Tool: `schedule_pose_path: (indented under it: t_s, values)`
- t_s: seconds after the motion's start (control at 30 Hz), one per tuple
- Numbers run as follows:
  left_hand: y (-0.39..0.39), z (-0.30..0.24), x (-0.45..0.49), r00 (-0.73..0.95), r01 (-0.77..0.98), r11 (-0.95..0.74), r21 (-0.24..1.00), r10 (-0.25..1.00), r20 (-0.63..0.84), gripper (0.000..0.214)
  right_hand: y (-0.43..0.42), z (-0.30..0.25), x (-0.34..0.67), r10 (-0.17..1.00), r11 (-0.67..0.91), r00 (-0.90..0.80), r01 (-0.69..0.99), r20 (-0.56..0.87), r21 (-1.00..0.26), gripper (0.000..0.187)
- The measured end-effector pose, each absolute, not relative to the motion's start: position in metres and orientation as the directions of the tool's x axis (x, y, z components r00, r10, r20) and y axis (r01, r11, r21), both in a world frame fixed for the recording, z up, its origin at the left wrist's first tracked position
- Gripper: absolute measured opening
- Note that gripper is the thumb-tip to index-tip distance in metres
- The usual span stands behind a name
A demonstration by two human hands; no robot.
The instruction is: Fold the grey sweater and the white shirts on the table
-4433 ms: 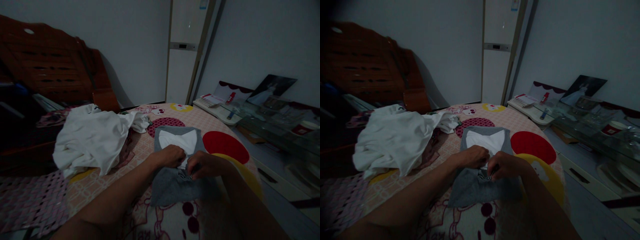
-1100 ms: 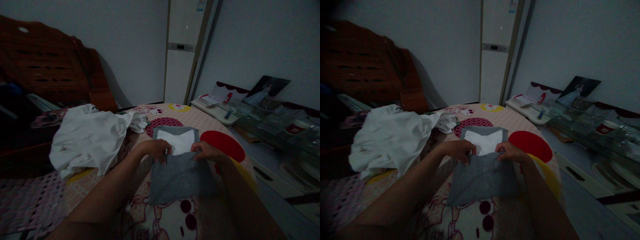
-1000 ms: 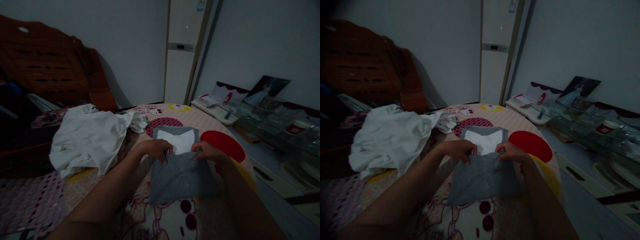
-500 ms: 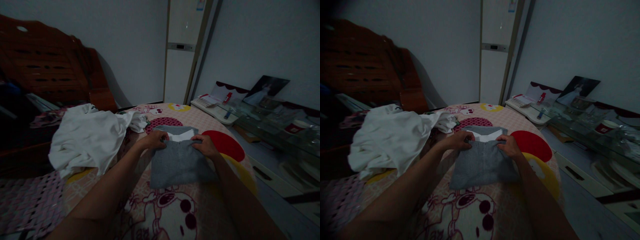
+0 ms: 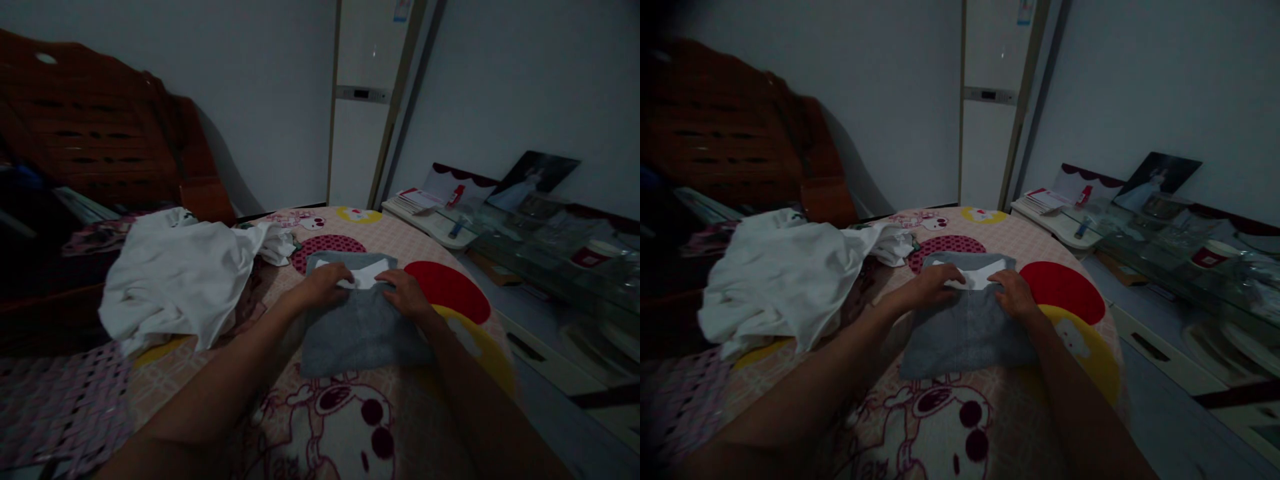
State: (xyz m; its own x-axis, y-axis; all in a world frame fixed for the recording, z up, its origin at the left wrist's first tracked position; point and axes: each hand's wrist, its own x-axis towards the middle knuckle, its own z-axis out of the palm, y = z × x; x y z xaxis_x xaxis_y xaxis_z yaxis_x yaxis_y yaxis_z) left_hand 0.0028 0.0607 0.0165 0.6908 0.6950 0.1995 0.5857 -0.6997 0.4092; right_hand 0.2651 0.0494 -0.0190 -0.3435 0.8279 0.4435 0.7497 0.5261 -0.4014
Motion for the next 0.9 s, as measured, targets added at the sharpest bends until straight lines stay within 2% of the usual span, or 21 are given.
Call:
schedule_pose_path:
  t_s: [0.1, 0.17, 0.27, 0.37, 0.53, 0.6, 0.7, 0.8, 0.9]
  values:
    - [0.037, 0.009, 0.032, 0.886, 0.212, -0.836, 0.506, 0.382, 0.262, 0.025, 0.053, -0.023, 0.274, 0.767, 0.628, -0.434, 0.658, 0.472, -0.416, 0.027]
    - [0.021, 0.0, 0.049, 0.939, 0.067, -0.86, 0.506, 0.226, 0.26, 0.028, 0.056, -0.027, 0.28, 0.758, 0.652, -0.508, 0.612, 0.409, -0.448, 0.022]
    - [0.006, -0.015, 0.062, 0.955, 0.053, -0.906, 0.42, 0.169, 0.244, 0.045, 0.059, -0.034, 0.286, 0.766, 0.637, -0.563, 0.598, 0.311, -0.487, 0.021]
    - [-0.001, -0.021, 0.061, 0.959, 0.116, -0.927, 0.356, 0.197, 0.201, 0.056, 0.06, -0.037, 0.286, 0.782, 0.611, -0.555, 0.595, 0.283, -0.522, 0.021]
    - [-0.003, -0.021, 0.059, 0.964, 0.174, -0.916, 0.362, 0.233, 0.127, 0.053, 0.056, -0.034, 0.278, 0.829, 0.544, -0.468, 0.552, 0.306, -0.632, 0.017]
    - [-0.003, -0.022, 0.061, 0.964, 0.167, -0.904, 0.393, 0.233, 0.127, 0.051, 0.057, -0.035, 0.277, 0.877, 0.474, -0.352, 0.521, 0.327, -0.71, 0.017]
    - [0.003, -0.019, 0.06, 0.948, 0.128, -0.854, 0.504, 0.255, 0.192, 0.054, 0.063, -0.041, 0.283, 0.939, 0.322, -0.047, 0.475, 0.341, -0.819, 0.028]
    - [0.024, -0.011, 0.048, 0.84, 0.19, -0.771, 0.608, 0.448, 0.305, 0.052, 0.073, -0.05, 0.295, 0.936, 0.206, 0.147, 0.511, 0.32, -0.834, 0.043]
    - [0.057, -0.008, 0.023, 0.511, 0.473, -0.616, 0.63, 0.774, 0.373, 0.047, 0.081, -0.059, 0.301, 0.926, 0.172, 0.163, 0.622, 0.341, -0.764, 0.047]
